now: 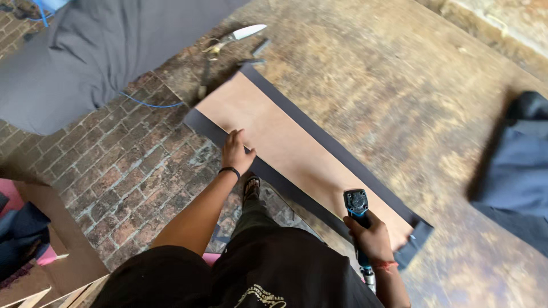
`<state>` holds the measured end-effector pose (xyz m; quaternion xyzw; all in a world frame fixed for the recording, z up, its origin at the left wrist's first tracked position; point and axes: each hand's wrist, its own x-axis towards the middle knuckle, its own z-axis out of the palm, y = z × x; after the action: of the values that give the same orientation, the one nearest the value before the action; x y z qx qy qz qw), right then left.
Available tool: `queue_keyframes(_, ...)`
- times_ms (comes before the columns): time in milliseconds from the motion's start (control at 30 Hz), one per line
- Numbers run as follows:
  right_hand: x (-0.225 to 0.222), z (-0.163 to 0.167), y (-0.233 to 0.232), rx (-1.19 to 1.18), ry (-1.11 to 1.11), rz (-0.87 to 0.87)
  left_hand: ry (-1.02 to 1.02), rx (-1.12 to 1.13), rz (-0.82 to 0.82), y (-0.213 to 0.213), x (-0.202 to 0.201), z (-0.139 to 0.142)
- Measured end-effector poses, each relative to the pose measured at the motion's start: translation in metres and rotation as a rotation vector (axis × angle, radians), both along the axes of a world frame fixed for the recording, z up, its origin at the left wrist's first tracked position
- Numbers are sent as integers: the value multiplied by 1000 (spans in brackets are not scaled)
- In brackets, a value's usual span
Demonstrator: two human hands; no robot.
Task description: The person staples dark fabric onto a long wooden board using a pneumatic nail gun, folding the fabric over the board edges and pressing it flat. They briefly gather more fabric from a pile on the floor, then continue folding and stapling the fabric along the board.
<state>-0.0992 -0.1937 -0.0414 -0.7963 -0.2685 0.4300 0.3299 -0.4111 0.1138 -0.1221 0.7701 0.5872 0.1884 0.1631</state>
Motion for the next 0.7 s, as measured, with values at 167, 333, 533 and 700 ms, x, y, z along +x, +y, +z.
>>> queue_keyframes(167,-54,-2,83,61,-2,62,-49,75,136,116,-74,6)
queue_keyframes(333,-117,10,158,-81,-150,10,17,-574,83,205,-108,4)
queue_keyframes(533,-161,27,188,-108,-248,-126,-39,-502,-152,194,-83,-13)
queue_keyframes(700,-159,16,191,-80,-376,-105,-243,-434,-495,134,-21,-25)
